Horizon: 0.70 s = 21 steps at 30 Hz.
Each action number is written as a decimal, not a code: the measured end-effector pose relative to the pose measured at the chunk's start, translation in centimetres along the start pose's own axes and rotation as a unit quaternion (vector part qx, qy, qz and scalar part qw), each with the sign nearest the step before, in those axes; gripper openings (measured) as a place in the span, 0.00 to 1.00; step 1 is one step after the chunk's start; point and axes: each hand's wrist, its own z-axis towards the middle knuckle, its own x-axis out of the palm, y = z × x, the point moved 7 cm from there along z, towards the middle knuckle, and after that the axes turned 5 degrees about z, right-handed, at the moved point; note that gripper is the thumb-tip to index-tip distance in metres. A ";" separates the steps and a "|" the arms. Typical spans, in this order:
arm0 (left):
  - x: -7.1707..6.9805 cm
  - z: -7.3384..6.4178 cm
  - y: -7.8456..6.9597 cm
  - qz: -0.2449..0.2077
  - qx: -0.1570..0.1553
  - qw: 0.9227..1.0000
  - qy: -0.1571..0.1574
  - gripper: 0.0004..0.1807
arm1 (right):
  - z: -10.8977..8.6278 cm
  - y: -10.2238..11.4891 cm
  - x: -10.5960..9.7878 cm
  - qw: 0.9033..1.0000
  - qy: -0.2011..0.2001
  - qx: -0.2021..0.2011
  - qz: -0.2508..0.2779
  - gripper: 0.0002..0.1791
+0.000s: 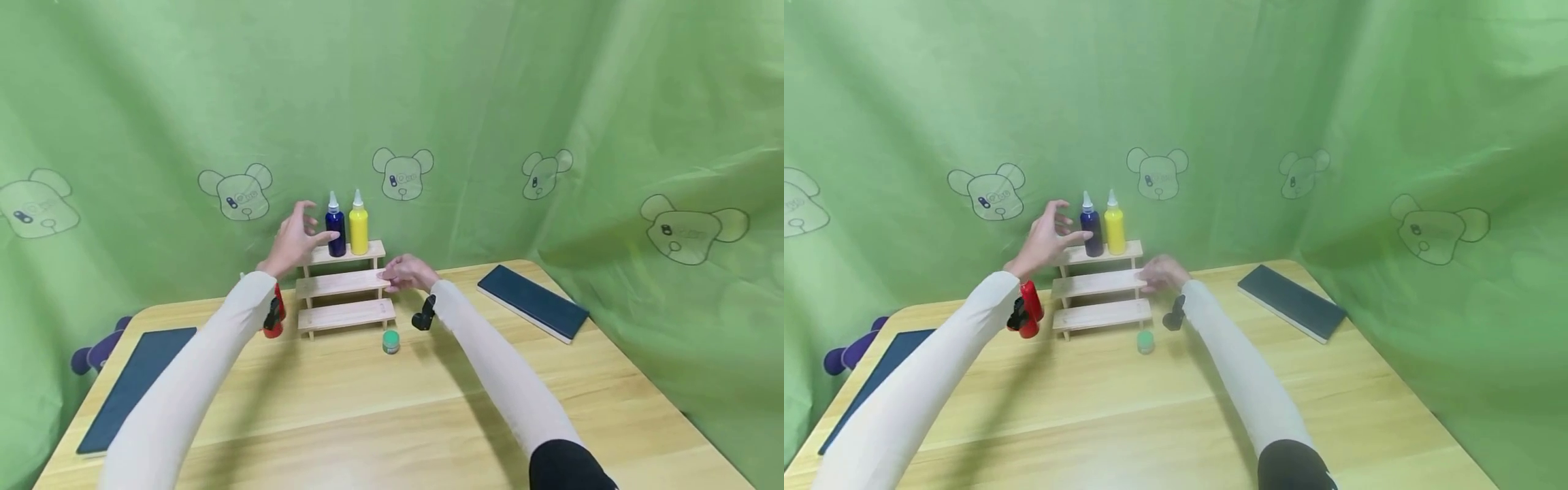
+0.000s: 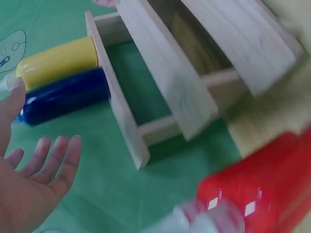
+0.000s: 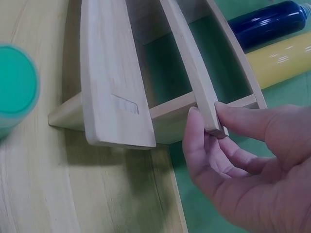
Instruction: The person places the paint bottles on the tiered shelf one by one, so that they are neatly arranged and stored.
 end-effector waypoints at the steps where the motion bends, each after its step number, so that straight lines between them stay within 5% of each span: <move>1: -0.4 -0.1 -0.1 0.009 0.005 1.000 0.003 0.45 | -0.1 0.1 0.0 1.000 -0.001 -0.002 -0.004 0.13; 7: -3.6 -1.3 0.2 0.029 0.018 0.999 0.010 0.41 | -0.1 0.0 0.0 1.000 -0.004 0.003 -0.010 0.13; 15: -8.7 -4.0 2.6 0.041 0.021 0.999 -0.002 0.34 | 0.0 0.6 0.4 1.000 0.000 -0.023 0.003 0.10; 21: -9.8 -6.0 4.9 0.048 0.010 0.999 -0.002 0.34 | -0.1 0.2 0.2 1.000 -0.009 -0.011 -0.013 0.11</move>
